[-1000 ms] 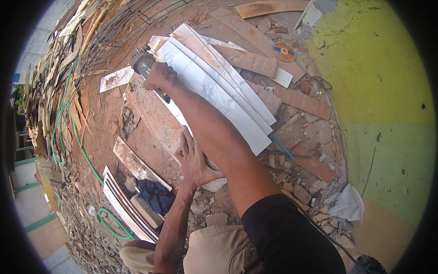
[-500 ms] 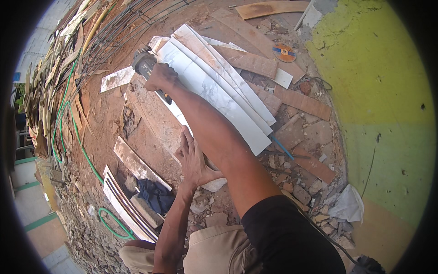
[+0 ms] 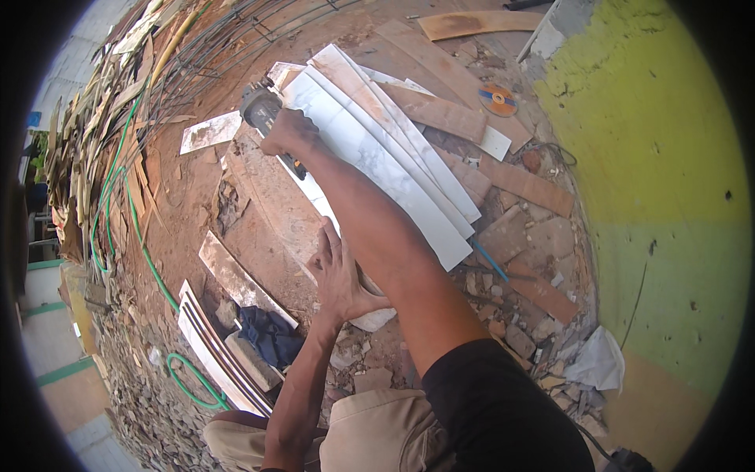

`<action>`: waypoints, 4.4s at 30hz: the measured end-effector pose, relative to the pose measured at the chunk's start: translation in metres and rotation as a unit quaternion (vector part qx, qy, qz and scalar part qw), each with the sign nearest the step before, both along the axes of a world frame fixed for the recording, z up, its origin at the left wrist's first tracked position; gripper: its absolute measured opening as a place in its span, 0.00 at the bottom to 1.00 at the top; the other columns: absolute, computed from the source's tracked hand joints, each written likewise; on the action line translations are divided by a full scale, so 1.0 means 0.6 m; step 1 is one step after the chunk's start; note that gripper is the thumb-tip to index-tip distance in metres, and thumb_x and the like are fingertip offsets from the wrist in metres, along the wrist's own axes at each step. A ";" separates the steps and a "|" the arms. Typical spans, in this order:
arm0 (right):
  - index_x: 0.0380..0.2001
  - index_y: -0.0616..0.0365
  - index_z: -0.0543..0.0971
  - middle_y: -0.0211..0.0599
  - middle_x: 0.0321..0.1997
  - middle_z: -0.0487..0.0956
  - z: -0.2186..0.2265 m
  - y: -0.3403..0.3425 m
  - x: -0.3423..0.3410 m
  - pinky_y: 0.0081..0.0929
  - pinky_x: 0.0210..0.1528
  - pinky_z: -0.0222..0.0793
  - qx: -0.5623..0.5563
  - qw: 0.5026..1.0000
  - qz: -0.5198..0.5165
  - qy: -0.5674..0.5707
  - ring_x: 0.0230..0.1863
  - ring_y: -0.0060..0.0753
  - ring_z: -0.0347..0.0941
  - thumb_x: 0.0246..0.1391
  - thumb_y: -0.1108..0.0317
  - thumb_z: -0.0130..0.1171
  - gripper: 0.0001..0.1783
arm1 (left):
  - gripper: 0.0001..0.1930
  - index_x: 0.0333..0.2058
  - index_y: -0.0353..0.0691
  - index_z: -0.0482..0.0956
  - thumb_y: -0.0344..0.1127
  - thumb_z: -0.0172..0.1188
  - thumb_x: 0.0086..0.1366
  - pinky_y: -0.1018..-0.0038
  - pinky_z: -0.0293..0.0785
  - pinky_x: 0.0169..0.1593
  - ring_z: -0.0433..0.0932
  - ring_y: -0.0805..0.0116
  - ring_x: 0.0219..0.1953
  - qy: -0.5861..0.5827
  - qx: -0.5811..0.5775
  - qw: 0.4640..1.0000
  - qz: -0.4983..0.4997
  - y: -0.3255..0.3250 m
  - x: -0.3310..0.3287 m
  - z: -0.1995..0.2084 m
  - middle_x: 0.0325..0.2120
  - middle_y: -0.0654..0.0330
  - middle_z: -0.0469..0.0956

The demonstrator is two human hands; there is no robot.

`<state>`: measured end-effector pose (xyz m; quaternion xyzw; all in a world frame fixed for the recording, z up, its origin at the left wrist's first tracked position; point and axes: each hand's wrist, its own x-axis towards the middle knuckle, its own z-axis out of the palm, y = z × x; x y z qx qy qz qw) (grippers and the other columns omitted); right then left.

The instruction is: The person uses an angle grinder to cut several white marble tiles on the ground. They wipe the tiles with a cloth between cuts and continue cutting multiple pieces.

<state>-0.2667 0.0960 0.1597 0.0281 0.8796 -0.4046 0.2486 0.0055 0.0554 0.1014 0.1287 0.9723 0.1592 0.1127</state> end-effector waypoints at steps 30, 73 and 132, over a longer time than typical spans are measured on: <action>0.48 0.70 0.82 0.58 0.51 0.83 -0.026 -0.003 0.003 0.40 0.53 0.80 -0.002 1.000 -0.010 0.028 0.53 0.50 0.83 0.36 0.64 0.68 0.32 | 0.91 0.75 0.27 0.36 0.89 0.66 0.24 0.39 0.47 0.65 0.35 0.34 0.78 -0.020 0.006 1.000 0.003 0.002 0.000 0.004 0.75 0.27 0.32; 0.43 0.75 0.83 0.63 0.48 0.84 -0.034 0.005 0.022 0.38 0.51 0.81 -0.017 0.999 -0.013 0.050 0.50 0.52 0.84 0.33 0.64 0.67 0.31 | 0.92 0.74 0.26 0.37 0.89 0.66 0.22 0.42 0.45 0.67 0.36 0.36 0.78 -0.021 0.006 1.000 0.001 0.000 -0.001 0.004 0.74 0.26 0.33; 0.46 0.76 0.82 0.63 0.50 0.83 -0.036 0.009 0.035 0.37 0.51 0.81 -0.001 0.999 -0.024 0.037 0.50 0.51 0.84 0.34 0.62 0.70 0.34 | 0.92 0.75 0.27 0.37 0.88 0.68 0.22 0.40 0.46 0.66 0.37 0.35 0.78 -0.024 0.003 1.000 -0.001 0.002 -0.002 0.009 0.74 0.25 0.33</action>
